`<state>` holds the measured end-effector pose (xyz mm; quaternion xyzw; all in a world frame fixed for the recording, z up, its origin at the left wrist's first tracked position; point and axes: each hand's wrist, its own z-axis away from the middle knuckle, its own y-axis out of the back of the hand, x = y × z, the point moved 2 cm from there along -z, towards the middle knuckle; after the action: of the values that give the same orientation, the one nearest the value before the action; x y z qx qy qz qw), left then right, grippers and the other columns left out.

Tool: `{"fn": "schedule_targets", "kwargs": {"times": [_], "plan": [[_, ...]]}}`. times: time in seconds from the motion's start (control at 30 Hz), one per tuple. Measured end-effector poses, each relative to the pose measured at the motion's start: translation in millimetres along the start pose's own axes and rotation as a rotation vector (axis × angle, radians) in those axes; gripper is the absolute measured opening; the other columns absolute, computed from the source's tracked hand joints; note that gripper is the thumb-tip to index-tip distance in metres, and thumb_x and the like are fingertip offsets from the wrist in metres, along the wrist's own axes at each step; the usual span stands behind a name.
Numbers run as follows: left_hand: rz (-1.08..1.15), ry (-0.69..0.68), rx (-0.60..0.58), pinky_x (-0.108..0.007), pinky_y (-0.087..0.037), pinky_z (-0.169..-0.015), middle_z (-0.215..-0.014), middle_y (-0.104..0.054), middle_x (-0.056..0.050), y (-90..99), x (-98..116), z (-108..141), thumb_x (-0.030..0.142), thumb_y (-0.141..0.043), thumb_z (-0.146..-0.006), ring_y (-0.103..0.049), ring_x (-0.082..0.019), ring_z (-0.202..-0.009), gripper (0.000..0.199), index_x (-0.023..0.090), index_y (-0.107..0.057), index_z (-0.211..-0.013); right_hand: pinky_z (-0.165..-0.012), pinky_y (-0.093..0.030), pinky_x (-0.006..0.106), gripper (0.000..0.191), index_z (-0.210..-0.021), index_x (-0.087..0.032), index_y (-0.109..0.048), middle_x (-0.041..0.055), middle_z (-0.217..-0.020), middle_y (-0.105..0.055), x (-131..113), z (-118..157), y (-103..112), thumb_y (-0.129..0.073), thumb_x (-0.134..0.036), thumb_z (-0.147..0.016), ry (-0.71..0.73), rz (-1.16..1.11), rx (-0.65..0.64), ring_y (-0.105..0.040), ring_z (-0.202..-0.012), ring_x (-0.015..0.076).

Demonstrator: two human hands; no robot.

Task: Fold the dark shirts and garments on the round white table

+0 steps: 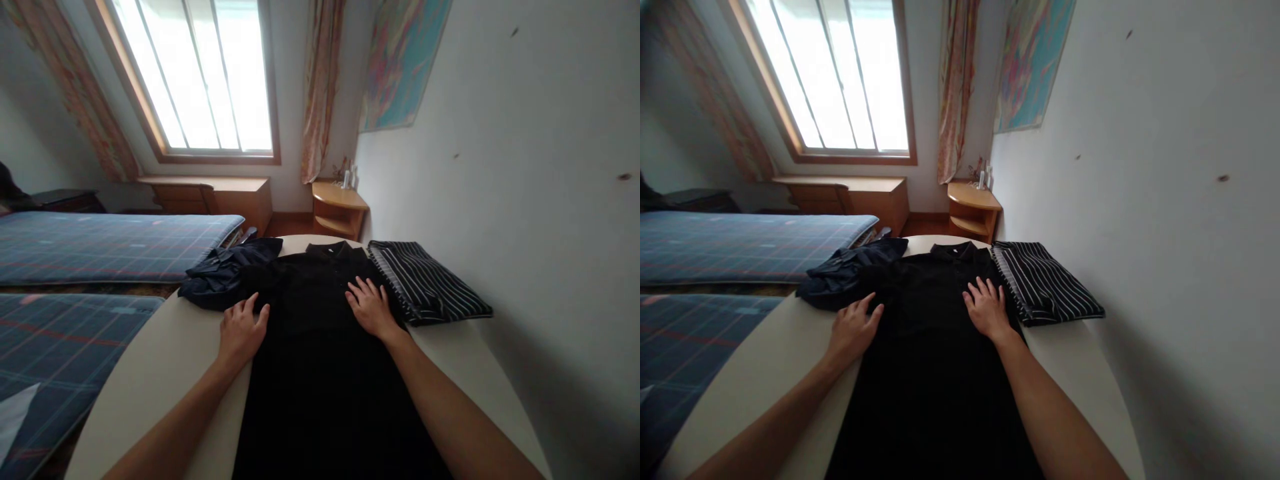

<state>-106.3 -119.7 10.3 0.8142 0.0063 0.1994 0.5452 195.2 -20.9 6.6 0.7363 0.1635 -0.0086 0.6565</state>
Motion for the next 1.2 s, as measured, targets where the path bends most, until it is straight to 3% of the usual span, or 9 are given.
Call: {"fn": "schedule_targets", "kwargs": {"times": [0.2, 0.33, 0.53, 0.7, 0.83, 0.97, 1.1, 1.2], "plan": [[0.125, 0.023, -0.034, -0.052, -0.037, -0.109, -0.133, -0.061, -0.019, -17.7, -10.8, -3.9, 0.042, -0.042, -0.097, -0.049, -0.035, -0.130, 0.053, 0.014, -0.057, -0.139, -0.122, -0.009, 0.055, 0.054, -0.146, -0.025, -0.050, 0.0034, -0.161, -0.034, 0.4, 0.0, 0.1, -0.026, -0.049, -0.104, -0.001, 0.006, -0.005, -0.021, -0.151, 0.0275], [0.362, 0.071, -0.023, -0.053, -0.035, -0.113, -0.135, -0.057, -0.021, -27.4, -18.6, -9.9, 0.044, -0.047, -0.092, -0.049, -0.036, -0.130, 0.056, 0.009, -0.061, -0.133, -0.122, -0.009, 0.056, 0.054, -0.147, -0.024, -0.050, 0.0036, -0.161, -0.034, -0.9, 0.1, 1.1, -0.026, -0.048, -0.104, 0.006, 0.002, -0.011, -0.021, -0.151, 0.0272], [0.597, 0.035, -0.023, -0.041, -0.038, -0.115, -0.140, -0.049, -0.017, -26.9, -19.9, -15.7, 0.047, -0.050, -0.091, -0.052, -0.028, -0.131, 0.056, 0.011, -0.060, -0.133, -0.122, -0.008, 0.056, 0.054, -0.146, -0.024, -0.050, 0.0029, -0.161, -0.035, -2.5, 0.3, 2.2, -0.026, -0.048, -0.104, 0.007, -0.007, -0.019, -0.021, -0.151, 0.0269], [0.720, 0.020, -0.027, -0.045, -0.038, -0.115, -0.151, -0.040, -0.016, -22.0, -12.0, -15.2, 0.043, -0.055, -0.090, -0.044, -0.031, -0.139, 0.055, 0.013, -0.056, -0.137, -0.122, -0.007, 0.056, 0.054, -0.146, -0.024, -0.050, 0.0026, -0.160, -0.036, -2.4, -0.3, 1.7, -0.026, -0.048, -0.104, 0.016, -0.004, -0.019, -0.021, -0.151, 0.0270], [0.600, -0.148, 0.125, -0.045, -0.035, -0.118, -0.151, -0.040, -0.017, -8.2, -0.4, -15.7, 0.035, -0.056, -0.092, -0.041, -0.030, -0.141, 0.055, 0.012, -0.050, -0.142, -0.121, -0.009, 0.057, 0.055, -0.146, -0.024, -0.050, 0.0030, -0.160, -0.037, -2.5, -0.4, 0.9, -0.025, -0.049, -0.104, 0.025, 0.001, -0.010, -0.022, -0.151, 0.0275], [0.426, -0.423, 0.238, -0.046, -0.036, -0.118, -0.149, -0.045, -0.013, 1.9, 12.4, -12.3, 0.024, -0.051, -0.097, -0.043, -0.027, -0.139, 0.049, 0.018, -0.047, -0.145, -0.121, -0.009, 0.058, 0.056, -0.146, -0.025, -0.050, 0.0037, -0.159, -0.038, -2.6, -0.6, -0.1, -0.024, -0.050, -0.104, 0.029, 0.009, -0.009, -0.022, -0.150, 0.0278], [0.292, -0.773, 0.053, -0.045, -0.040, -0.115, -0.146, -0.053, -0.006, -3.1, 22.6, -1.9, 0.010, -0.045, -0.096, -0.045, -0.024, -0.136, 0.048, 0.025, -0.052, -0.141, -0.121, -0.009, 0.057, 0.056, -0.146, -0.025, -0.050, 0.0038, -0.159, -0.038, -1.9, -1.0, -0.8, -0.023, -0.051, -0.104, 0.027, 0.008, -0.004, -0.022, -0.150, 0.0274], [0.251, -0.862, -0.063, -0.045, -0.044, -0.112, -0.144, -0.055, -0.003, -5.4, 25.6, 4.7, 0.005, -0.043, -0.094, -0.047, -0.024, -0.134, 0.044, 0.026, -0.063, -0.128, -0.121, -0.009, 0.057, 0.056, -0.146, -0.026, -0.050, 0.0037, -0.159, -0.039, -1.4, -0.8, -0.7, -0.023, -0.051, -0.104, 0.027, 0.006, -0.005, -0.021, -0.151, 0.0273]]}}
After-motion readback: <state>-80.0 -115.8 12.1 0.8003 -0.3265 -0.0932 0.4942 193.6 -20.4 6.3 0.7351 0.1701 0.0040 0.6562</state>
